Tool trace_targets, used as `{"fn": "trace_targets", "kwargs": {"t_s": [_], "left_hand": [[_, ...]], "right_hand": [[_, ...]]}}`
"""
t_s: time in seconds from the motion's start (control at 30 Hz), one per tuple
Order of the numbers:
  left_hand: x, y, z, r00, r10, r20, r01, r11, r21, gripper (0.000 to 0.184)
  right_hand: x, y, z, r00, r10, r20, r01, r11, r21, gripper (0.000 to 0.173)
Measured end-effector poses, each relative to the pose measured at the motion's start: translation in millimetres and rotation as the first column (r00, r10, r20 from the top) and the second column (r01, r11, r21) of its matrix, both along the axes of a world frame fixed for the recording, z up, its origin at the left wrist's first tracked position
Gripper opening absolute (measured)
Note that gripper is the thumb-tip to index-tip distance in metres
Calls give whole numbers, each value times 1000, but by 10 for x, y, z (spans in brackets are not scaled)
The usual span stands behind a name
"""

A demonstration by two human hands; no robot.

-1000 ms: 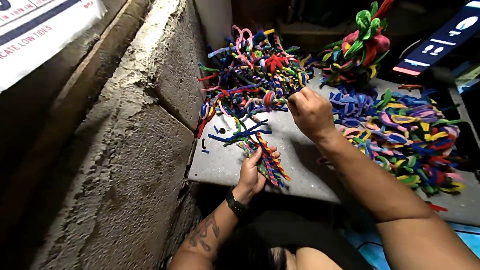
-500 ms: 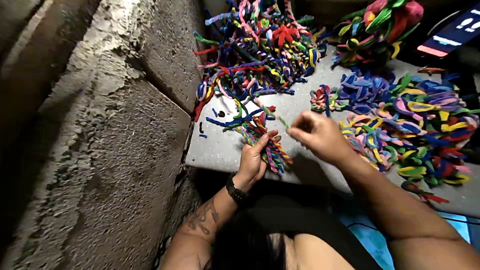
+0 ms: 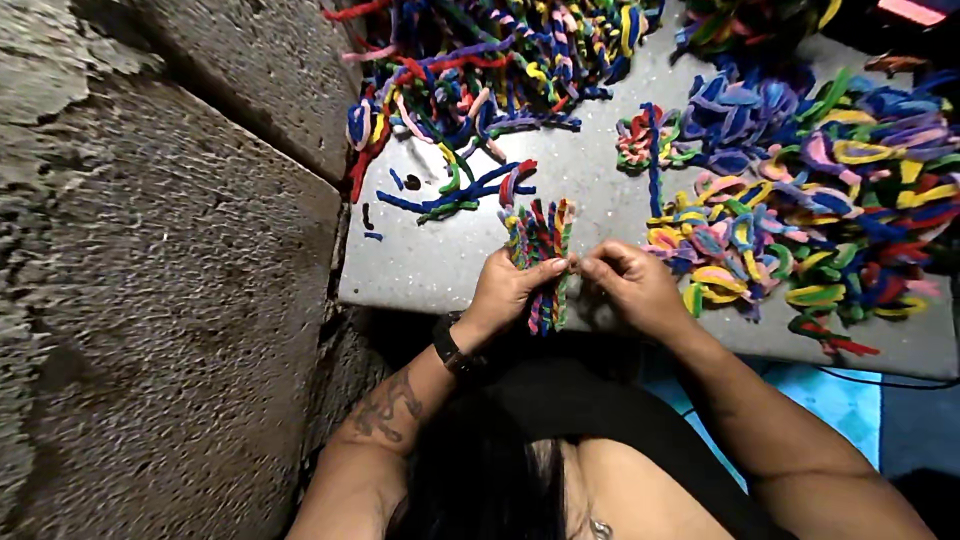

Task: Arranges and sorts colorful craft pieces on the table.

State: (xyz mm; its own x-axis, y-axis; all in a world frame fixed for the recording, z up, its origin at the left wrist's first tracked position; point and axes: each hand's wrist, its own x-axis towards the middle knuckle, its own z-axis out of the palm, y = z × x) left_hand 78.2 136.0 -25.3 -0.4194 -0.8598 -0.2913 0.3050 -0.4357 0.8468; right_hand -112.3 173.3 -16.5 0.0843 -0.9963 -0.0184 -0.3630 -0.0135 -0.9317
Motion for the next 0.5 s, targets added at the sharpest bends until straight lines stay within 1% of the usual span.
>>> {"fn": "trace_targets", "kwargs": {"t_s": [0.07, 0.1, 0.17, 0.2, 0.27, 0.33, 0.37, 0.43, 0.5], "left_hand": [[5, 35, -1, 998, -54, 31, 55, 998, -24, 18], [-2, 49, -3, 996, -85, 29, 85, 996, -23, 19], [-40, 66, -12, 990, -137, 14, 137, 991, -7, 17], [-60, 70, -25, 986, -164, 21, 164, 986, -4, 16], [-84, 65, -55, 975, -219, 30, 219, 976, 0, 17], [-98, 55, -53, 966, -260, 15, 260, 966, -4, 17], [-102, 53, -42, 963, -270, 8, 270, 963, 0, 16], [-105, 53, -13, 957, -290, 10, 290, 957, 16, 14], [-116, 53, -10, 950, -313, 7, 313, 949, 26, 13]], "right_hand": [[-27, -61, 52, 1000, -2, 28, 2, 1000, -28, 17], [-32, -94, 70, 999, 20, 41, -19, 1000, -23, 21], [-25, -137, 116, 995, 68, 67, -72, 996, 54, 37], [-7, -149, 132, 992, 79, 94, -88, 991, 99, 38], [45, -172, 126, 981, 60, 183, -90, 983, 163, 26], [93, -192, 109, 953, -8, 302, -63, 972, 226, 9], [116, -192, 109, 933, -45, 357, -52, 965, 256, 7], [171, -174, 105, 890, -129, 438, -13, 952, 307, 15], [216, -150, 77, 832, -186, 523, 10, 947, 322, 17]]}}
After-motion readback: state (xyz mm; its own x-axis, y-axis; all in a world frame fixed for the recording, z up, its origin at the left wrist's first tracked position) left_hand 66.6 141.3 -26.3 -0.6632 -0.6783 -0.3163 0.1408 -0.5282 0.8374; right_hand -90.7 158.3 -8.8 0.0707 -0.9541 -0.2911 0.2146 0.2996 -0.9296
